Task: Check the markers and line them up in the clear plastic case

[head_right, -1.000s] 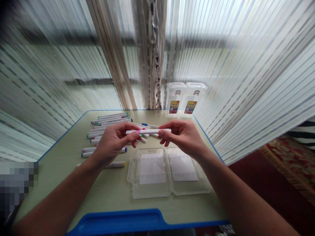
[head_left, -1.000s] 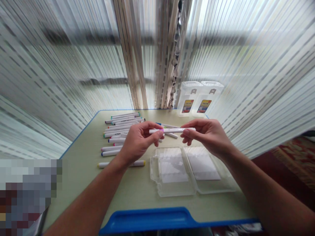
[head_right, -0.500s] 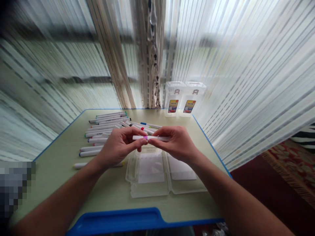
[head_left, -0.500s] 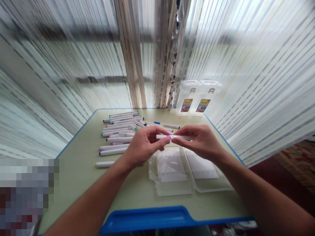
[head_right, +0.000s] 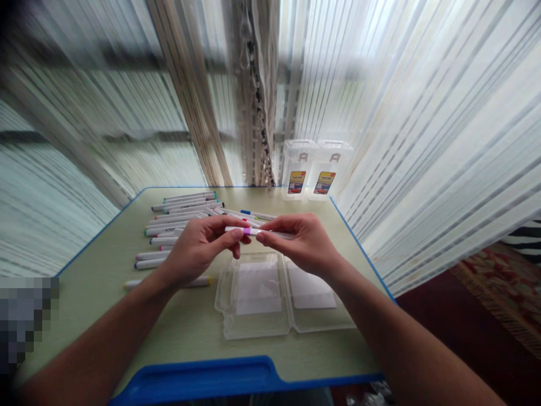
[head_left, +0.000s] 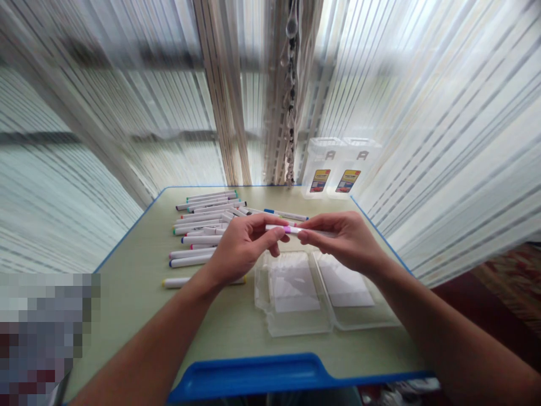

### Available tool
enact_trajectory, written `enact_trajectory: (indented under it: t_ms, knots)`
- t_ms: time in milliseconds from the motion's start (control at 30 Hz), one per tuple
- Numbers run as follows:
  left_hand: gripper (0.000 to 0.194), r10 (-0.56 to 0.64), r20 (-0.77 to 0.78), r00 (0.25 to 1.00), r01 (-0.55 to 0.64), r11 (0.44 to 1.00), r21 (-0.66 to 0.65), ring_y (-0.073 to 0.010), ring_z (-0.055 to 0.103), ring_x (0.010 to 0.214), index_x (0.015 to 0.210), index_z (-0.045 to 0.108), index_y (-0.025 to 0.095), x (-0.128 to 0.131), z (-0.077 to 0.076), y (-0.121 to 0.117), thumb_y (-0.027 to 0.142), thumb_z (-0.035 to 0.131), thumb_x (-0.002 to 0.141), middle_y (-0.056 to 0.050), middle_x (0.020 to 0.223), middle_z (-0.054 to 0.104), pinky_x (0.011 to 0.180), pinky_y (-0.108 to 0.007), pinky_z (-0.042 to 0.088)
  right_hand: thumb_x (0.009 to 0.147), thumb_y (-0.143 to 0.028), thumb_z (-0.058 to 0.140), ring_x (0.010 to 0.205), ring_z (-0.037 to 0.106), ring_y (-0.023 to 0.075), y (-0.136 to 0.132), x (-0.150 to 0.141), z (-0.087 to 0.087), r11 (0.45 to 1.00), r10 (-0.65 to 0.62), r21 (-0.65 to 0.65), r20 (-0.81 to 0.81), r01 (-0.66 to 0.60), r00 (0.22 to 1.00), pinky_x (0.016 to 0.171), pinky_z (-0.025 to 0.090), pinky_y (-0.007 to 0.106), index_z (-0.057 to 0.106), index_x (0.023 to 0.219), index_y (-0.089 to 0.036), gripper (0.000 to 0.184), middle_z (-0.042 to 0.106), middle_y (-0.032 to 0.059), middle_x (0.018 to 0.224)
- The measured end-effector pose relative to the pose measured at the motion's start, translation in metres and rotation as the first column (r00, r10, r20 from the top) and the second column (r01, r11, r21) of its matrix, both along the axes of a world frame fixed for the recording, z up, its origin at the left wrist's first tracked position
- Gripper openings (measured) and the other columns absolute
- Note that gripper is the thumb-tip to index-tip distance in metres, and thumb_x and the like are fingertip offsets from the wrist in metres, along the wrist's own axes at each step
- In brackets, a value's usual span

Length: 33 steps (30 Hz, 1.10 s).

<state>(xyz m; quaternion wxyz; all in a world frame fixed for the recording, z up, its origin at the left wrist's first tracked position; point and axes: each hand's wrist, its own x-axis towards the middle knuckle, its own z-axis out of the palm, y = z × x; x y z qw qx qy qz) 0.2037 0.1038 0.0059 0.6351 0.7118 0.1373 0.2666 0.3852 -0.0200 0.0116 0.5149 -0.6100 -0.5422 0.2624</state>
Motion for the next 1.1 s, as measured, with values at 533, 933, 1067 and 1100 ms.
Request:
enact_trajectory:
  t_ms: [533,933,1067,1100]
  knots:
    - [0.022,0.078,0.086,0.993,-0.057,0.974,-0.221,-0.0115,0.065,0.058,0.098,0.076,0.01,-0.003,0.003,0.005,0.028,0.076,0.085,-0.007,0.078,0.076,0.056,-0.023,0.053,0.076,-0.036,0.085,0.045,0.053,0.0075,0.0,0.01,0.002,0.998,0.06,0.04,-0.443,-0.047,0.894,0.041,0.04,0.02,0.084,0.093,-0.018,0.025,0.077,0.0085,0.074]
    - [0.025,0.07,0.131,0.989,-0.026,0.951,-0.309,-0.0123,0.067,0.056,0.101,0.075,0.009,-0.002,0.003,0.006,0.03,0.073,0.088,-0.009,0.077,0.077,0.056,-0.022,0.053,0.082,-0.028,0.077,0.044,0.06,0.0092,0.001,0.013,0.002,0.986,0.164,0.118,-0.578,-0.117,0.8,0.042,0.046,0.02,0.083,0.096,-0.016,0.019,0.08,0.0109,0.079]
    - [0.025,0.054,0.152,0.987,0.0,0.942,-0.335,-0.0129,0.067,0.057,0.101,0.075,0.008,-0.003,0.004,0.007,0.029,0.07,0.09,-0.01,0.079,0.077,0.057,-0.023,0.054,0.084,-0.026,0.074,0.046,0.064,0.0109,0.001,0.015,0.002,0.983,0.181,0.133,-0.629,-0.124,0.756,0.043,0.05,0.02,0.082,0.097,-0.013,0.02,0.08,0.0129,0.081]
    - [0.025,0.049,0.157,0.986,0.008,0.94,-0.341,-0.0133,0.068,0.057,0.101,0.075,0.007,-0.003,0.004,0.007,0.028,0.069,0.09,-0.011,0.079,0.078,0.057,-0.023,0.054,0.085,-0.026,0.073,0.047,0.065,0.0114,0.001,0.015,0.002,0.983,0.183,0.134,-0.64,-0.126,0.747,0.044,0.052,0.02,0.082,0.097,-0.012,0.021,0.081,0.0132,0.082]
